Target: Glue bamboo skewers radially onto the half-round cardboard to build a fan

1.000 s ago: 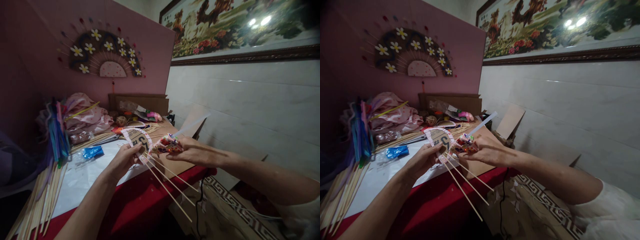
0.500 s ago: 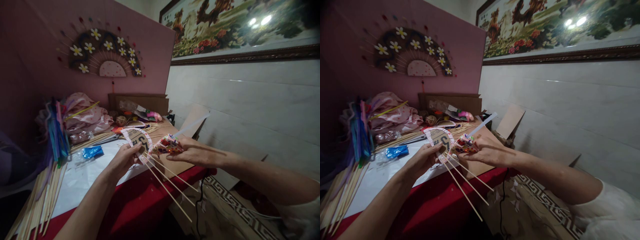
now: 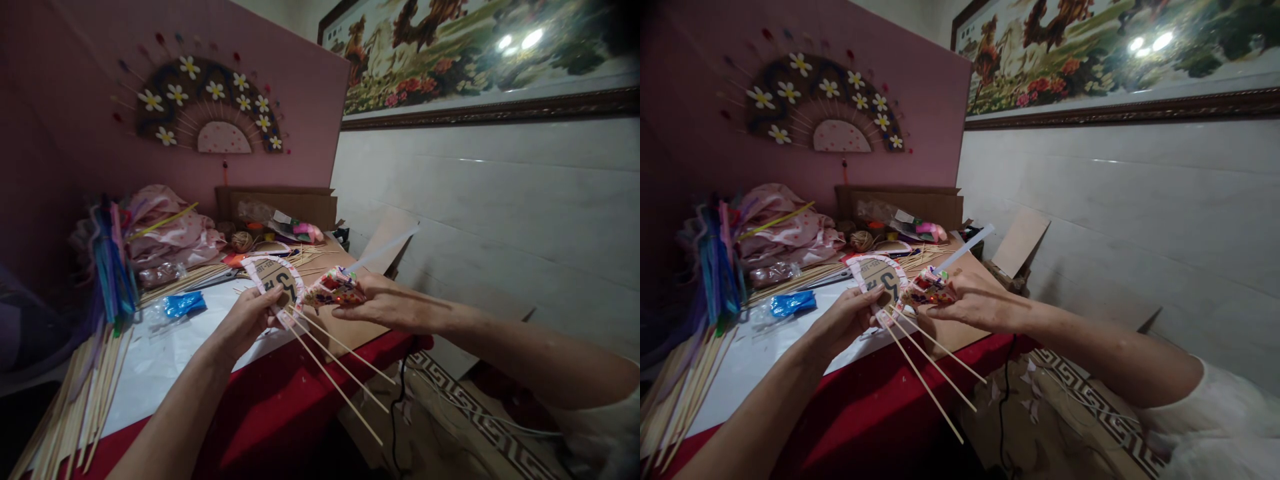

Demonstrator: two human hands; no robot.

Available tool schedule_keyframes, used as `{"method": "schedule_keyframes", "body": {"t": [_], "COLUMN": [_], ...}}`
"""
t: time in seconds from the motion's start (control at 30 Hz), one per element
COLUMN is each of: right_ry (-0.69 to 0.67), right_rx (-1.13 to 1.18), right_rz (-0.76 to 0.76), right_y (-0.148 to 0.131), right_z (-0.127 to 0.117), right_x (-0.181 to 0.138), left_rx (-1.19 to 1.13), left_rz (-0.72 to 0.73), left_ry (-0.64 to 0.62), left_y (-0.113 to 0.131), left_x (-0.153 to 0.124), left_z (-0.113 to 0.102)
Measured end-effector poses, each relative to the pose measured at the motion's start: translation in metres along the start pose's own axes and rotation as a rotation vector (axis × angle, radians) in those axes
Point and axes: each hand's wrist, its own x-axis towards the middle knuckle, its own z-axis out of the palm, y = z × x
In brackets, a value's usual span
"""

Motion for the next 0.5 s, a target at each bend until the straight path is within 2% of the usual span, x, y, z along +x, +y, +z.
{"method": "schedule_keyframes", "body": {"t": [0.3, 0.5], "right_ry": [-0.013, 0.032], "right_rx": [0.044, 0.009], "right_rz": [0.019, 0.02], "right_y": [-0.0013, 0.0035], "right_z": [-0.0015, 0.0001], "right_x": [0.0006, 0.0003], "left_rx": [0.029, 0.04], "left_rz": [0.003, -0.001], "left_ry": [0.0, 0.005], "left_y": [0.0001, -0.0002], "left_x": [-0.0001, 0.0005], "left_z": [0.0001, -0.0006]}}
